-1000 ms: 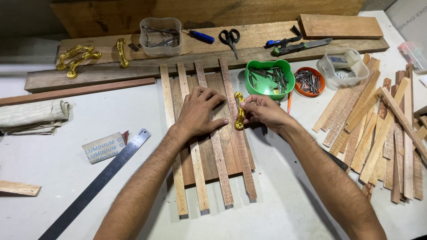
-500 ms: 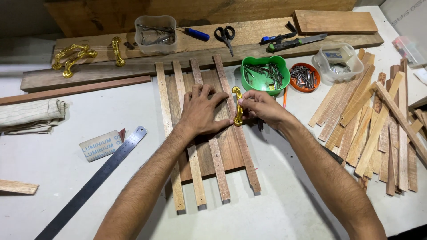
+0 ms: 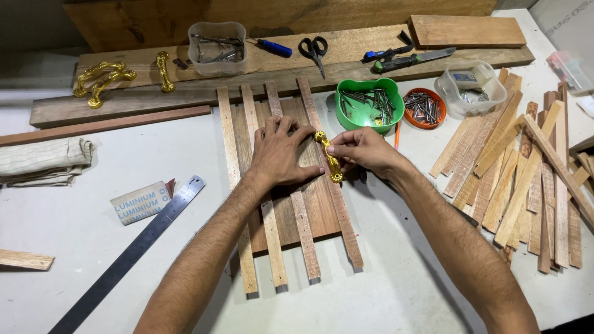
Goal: The person arranges thin wooden slats on a board, hammers nails to fasten the slats, and positions gold-colored handles on the assembly. They pick nails from bowls, measure with a steel ruler, and press the handles into place while hammering.
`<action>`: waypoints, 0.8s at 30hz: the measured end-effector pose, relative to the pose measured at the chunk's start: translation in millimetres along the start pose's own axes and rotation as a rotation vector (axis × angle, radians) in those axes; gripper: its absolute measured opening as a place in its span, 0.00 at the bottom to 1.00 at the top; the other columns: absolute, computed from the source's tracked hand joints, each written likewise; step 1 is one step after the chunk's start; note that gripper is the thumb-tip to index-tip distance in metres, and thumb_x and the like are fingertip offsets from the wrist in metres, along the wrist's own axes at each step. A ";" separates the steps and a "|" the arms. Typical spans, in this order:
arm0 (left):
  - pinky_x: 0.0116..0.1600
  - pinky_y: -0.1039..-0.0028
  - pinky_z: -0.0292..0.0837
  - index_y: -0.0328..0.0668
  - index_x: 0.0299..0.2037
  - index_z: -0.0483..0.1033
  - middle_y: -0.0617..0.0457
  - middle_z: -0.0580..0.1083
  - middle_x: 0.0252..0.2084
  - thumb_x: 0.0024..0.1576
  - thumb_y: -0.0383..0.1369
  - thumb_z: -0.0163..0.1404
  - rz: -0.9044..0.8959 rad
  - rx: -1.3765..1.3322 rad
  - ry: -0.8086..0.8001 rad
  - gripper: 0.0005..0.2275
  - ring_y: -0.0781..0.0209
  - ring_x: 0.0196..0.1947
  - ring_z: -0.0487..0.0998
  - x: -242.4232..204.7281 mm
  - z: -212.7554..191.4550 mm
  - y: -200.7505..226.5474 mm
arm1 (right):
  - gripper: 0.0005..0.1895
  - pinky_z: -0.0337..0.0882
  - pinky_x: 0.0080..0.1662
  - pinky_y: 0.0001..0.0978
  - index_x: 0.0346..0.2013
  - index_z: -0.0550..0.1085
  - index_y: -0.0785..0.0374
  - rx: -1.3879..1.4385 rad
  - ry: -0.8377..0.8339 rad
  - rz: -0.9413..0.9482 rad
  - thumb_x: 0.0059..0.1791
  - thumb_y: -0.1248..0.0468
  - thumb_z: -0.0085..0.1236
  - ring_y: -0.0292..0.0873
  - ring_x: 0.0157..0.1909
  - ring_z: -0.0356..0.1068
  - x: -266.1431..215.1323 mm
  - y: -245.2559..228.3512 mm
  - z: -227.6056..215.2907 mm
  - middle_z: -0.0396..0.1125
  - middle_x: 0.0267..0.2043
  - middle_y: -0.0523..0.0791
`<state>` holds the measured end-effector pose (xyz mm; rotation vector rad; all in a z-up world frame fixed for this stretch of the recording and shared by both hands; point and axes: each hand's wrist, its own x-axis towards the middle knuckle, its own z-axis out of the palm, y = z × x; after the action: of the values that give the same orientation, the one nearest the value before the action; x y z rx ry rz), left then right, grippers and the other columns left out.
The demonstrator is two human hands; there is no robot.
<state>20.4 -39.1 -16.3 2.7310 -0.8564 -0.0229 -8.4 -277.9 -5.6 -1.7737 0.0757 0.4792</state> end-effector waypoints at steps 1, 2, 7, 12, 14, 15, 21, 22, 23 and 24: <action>0.62 0.45 0.58 0.65 0.65 0.67 0.48 0.63 0.60 0.41 0.68 0.59 -0.003 0.000 0.000 0.41 0.44 0.66 0.55 0.1 -0.8 0.9 | 0.11 0.78 0.32 0.24 0.42 0.78 0.68 -0.001 -0.003 0.000 0.50 0.62 0.63 0.31 0.27 0.71 -1.0 -2.4 2.6 0.73 0.29 0.42; 0.62 0.44 0.58 0.65 0.65 0.67 0.48 0.62 0.60 0.40 0.68 0.59 -0.010 -0.004 -0.004 0.42 0.43 0.66 0.55 0.1 -1.6 1.6 | 0.12 0.76 0.30 0.24 0.41 0.78 0.68 0.007 0.011 0.030 0.50 0.62 0.62 0.32 0.26 0.71 -2.0 -4.9 5.4 0.73 0.28 0.43; 0.61 0.43 0.58 0.65 0.65 0.67 0.48 0.62 0.60 0.40 0.68 0.60 -0.002 0.006 0.022 0.42 0.42 0.65 0.54 0.2 -2.8 2.4 | 0.13 0.74 0.28 0.23 0.40 0.77 0.70 0.025 0.052 0.062 0.50 0.61 0.63 0.33 0.24 0.70 -1.3 -4.2 9.7 0.72 0.27 0.44; 0.62 0.45 0.59 0.65 0.65 0.67 0.49 0.63 0.60 0.39 0.68 0.60 -0.017 0.000 -0.001 0.42 0.43 0.66 0.55 -0.1 -5.7 4.4 | 0.14 0.75 0.28 0.22 0.41 0.77 0.72 0.014 0.072 0.034 0.50 0.61 0.65 0.32 0.24 0.70 -2.3 -3.8 10.9 0.72 0.26 0.43; 0.63 0.44 0.58 0.65 0.65 0.67 0.49 0.63 0.60 0.39 0.68 0.60 -0.015 0.000 0.001 0.42 0.43 0.66 0.55 0.4 -4.7 4.1 | 0.14 0.72 0.27 0.22 0.42 0.76 0.71 0.030 0.068 -0.014 0.49 0.62 0.65 0.32 0.24 0.70 -2.7 1.3 10.9 0.72 0.26 0.43; 0.63 0.44 0.58 0.64 0.65 0.67 0.49 0.63 0.60 0.39 0.68 0.60 -0.014 -0.001 0.002 0.42 0.43 0.66 0.55 0.1 -4.3 4.1 | 0.14 0.70 0.26 0.22 0.43 0.75 0.70 0.047 0.063 -0.060 0.49 0.62 0.64 0.32 0.24 0.70 -3.3 3.8 11.1 0.73 0.26 0.43; 0.65 0.45 0.57 0.65 0.65 0.68 0.49 0.62 0.60 0.40 0.67 0.60 -0.009 -0.010 0.022 0.42 0.43 0.66 0.54 -2.6 -3.9 4.8 | 0.15 0.70 0.25 0.22 0.44 0.74 0.68 -0.004 0.152 -0.088 0.51 0.60 0.63 0.30 0.23 0.70 -10.3 3.1 22.8 0.73 0.26 0.41; 0.65 0.45 0.57 0.65 0.65 0.68 0.49 0.62 0.60 0.40 0.67 0.60 -0.002 -0.006 0.028 0.42 0.43 0.66 0.54 -1.6 -1.4 2.7 | 0.15 0.70 0.25 0.22 0.44 0.74 0.68 -0.004 0.158 -0.095 0.51 0.60 0.63 0.30 0.23 0.70 -12.2 2.8 23.9 0.73 0.26 0.41; 0.64 0.45 0.58 0.65 0.65 0.68 0.49 0.63 0.60 0.39 0.67 0.61 0.006 -0.014 0.041 0.42 0.43 0.66 0.55 -0.9 0.5 0.1 | 0.15 0.70 0.25 0.23 0.45 0.74 0.67 -0.014 0.172 -0.100 0.50 0.60 0.63 0.31 0.24 0.70 -13.7 1.8 25.3 0.73 0.27 0.43; 0.64 0.44 0.58 0.65 0.65 0.68 0.48 0.64 0.60 0.39 0.67 0.61 0.014 -0.021 0.053 0.42 0.43 0.66 0.55 -0.3 2.5 -2.4 | 0.16 0.71 0.26 0.23 0.46 0.73 0.67 -0.023 0.185 -0.104 0.50 0.59 0.63 0.33 0.25 0.71 -15.2 0.9 26.8 0.73 0.29 0.45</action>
<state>21.3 -37.7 -19.3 2.6931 -0.8551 0.0432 -30.0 -255.9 -5.8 -1.8312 0.1069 0.2410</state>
